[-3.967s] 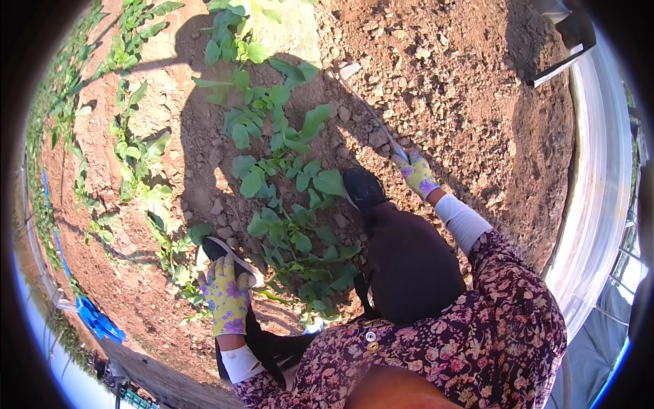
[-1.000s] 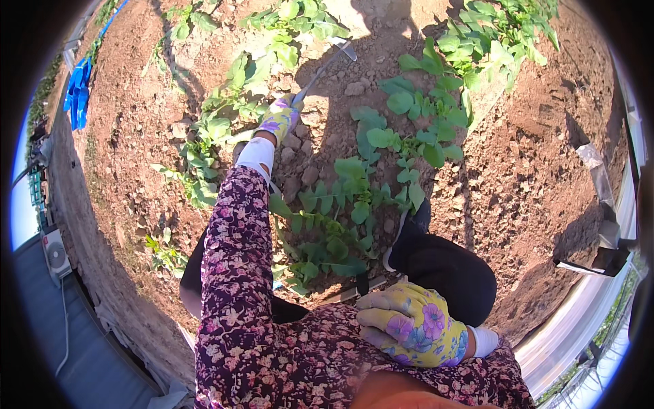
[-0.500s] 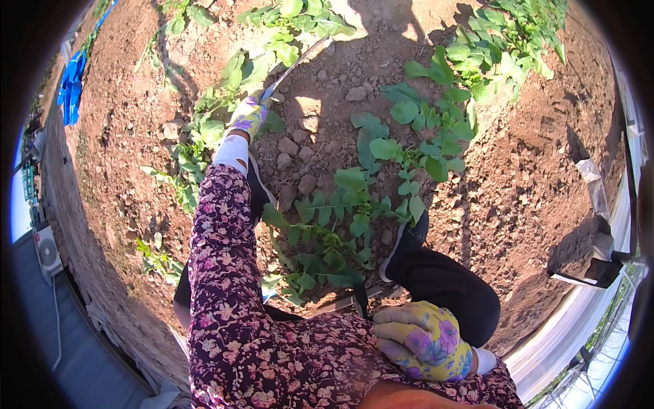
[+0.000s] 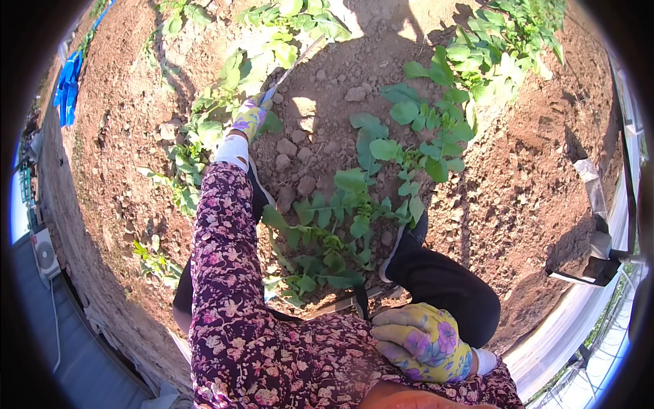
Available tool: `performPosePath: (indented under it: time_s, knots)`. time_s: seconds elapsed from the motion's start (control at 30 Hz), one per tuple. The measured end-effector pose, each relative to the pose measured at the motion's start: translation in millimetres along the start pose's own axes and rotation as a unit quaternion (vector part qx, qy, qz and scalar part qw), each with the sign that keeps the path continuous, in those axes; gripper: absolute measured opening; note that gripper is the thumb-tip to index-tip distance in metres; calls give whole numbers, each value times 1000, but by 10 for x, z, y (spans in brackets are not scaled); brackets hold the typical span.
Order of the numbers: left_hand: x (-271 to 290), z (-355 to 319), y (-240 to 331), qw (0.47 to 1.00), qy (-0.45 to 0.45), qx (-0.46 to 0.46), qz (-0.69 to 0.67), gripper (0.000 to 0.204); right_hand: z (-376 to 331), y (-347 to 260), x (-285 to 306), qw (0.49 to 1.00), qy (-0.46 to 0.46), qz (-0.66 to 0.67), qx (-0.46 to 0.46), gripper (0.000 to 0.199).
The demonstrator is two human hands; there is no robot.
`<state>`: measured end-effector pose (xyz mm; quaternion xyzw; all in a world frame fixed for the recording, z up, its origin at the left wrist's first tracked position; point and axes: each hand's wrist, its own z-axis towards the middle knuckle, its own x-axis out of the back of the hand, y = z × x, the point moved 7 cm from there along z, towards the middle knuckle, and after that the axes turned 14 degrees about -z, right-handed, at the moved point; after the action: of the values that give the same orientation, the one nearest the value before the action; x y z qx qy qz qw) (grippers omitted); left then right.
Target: The person removes weeds from around small green plants in a garden bed. They use their gloved hands to pull weeds and a small hand hoe to loosen soil near the plants.
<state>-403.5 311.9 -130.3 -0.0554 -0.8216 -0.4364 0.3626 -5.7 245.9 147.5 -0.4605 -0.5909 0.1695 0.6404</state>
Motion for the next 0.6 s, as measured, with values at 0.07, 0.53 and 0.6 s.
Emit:
performPosePath:
  time_s: [0.07,0.53,0.6]
  knots:
    - [-2,-22,-443,997,33,-60,-22,53,18,-17,10,1000,-11,10,5,26]
    - [-882,-332,487,995,-48,-84,-36,38,-289,153,257,998,-42,35,17,34]
    - [-1123,-109,767,995,-54,-84,-8,41,-364,239,267,997,-52,54,-3,34]
